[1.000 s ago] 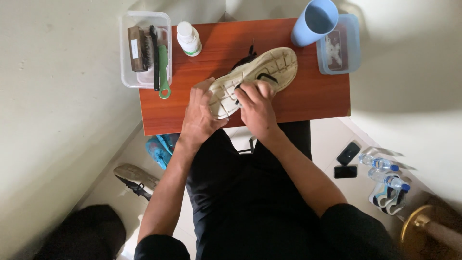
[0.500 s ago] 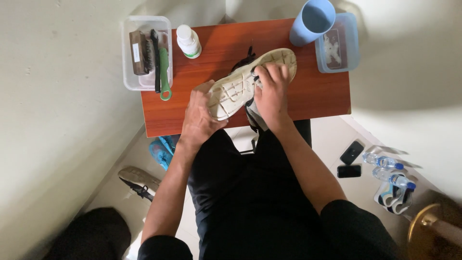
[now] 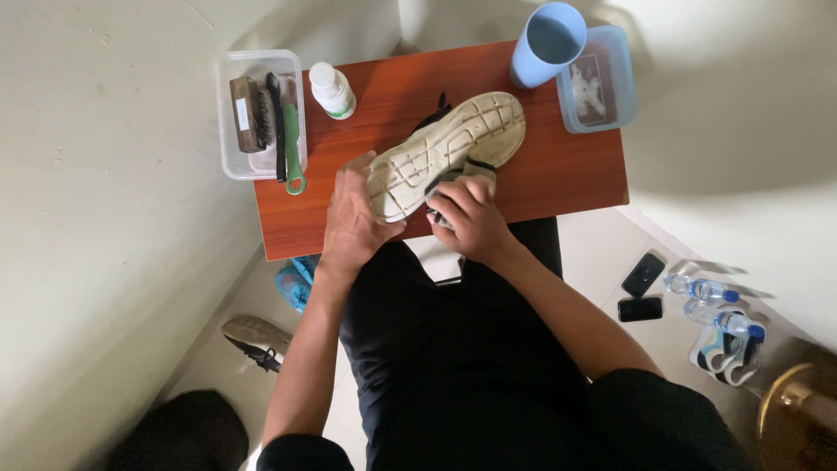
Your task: The person scrubs the sole of a white sneaker with a rectangular abrasive pad, then wipes the shoe with a cloth. They continue scrubbing the sole with the abrasive pad.
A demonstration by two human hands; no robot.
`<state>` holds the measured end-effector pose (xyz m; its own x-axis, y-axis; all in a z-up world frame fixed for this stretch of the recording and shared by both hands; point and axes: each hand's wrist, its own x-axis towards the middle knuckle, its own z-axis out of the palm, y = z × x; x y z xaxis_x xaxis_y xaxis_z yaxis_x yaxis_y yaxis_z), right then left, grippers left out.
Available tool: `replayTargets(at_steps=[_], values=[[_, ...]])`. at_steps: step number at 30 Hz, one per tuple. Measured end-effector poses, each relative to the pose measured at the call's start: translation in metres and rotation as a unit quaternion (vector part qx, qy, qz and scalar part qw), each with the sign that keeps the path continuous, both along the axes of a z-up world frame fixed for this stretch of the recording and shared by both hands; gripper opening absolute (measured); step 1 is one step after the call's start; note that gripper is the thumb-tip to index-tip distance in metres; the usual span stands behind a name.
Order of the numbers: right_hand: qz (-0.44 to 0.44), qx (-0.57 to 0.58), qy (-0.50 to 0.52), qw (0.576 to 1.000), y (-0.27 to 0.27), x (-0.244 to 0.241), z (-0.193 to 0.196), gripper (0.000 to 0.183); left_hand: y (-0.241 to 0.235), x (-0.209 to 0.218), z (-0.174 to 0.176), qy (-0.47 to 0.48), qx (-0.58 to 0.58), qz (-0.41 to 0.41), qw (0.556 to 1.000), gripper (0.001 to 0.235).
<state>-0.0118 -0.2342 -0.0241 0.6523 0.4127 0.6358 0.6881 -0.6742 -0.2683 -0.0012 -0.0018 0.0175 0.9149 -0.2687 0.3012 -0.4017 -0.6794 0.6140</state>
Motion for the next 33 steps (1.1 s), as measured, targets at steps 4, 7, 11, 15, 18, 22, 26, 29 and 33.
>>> replayTargets(at_steps=[4,7,11,15,18,22,26,29,33], values=[[-0.114,-0.073,-0.028,0.990,-0.023,-0.013,-0.016,0.048,0.000,0.002,-0.003,0.013,0.047,0.001,0.999,0.103],[-0.142,-0.071,0.050,0.986,-0.032,-0.022,-0.026,0.066,-0.002,0.003,0.001,0.028,0.122,0.021,0.992,0.116],[-0.163,-0.084,0.148,0.972,-0.046,-0.022,-0.042,0.059,-0.007,0.006,0.007,0.030,0.191,0.053,0.980,0.116],[-0.180,-0.067,0.157,0.969,-0.068,-0.016,-0.033,0.065,-0.016,0.006,0.016,-0.047,0.245,0.075,0.966,0.113],[-0.226,-0.048,0.137,0.963,-0.085,-0.016,-0.010,0.060,-0.027,0.008,0.027,-0.083,0.258,0.052,0.961,0.110],[-0.274,-0.033,0.145,0.950,-0.115,-0.009,-0.017,0.059,-0.053,0.012,0.033,-0.108,0.304,0.034,0.946,0.097],[-0.318,-0.037,0.088,0.943,-0.134,-0.002,-0.014,0.045,-0.076,0.018,0.029,-0.149,0.285,0.002,0.947,0.092],[-0.340,-0.045,0.071,0.937,-0.138,0.000,-0.005,0.042,-0.092,0.021,0.029,-0.172,0.265,-0.021,0.949,0.087],[-0.351,-0.019,0.071,0.933,-0.138,-0.004,0.004,0.042,-0.105,0.022,0.022,-0.184,0.253,-0.044,0.949,0.081]])
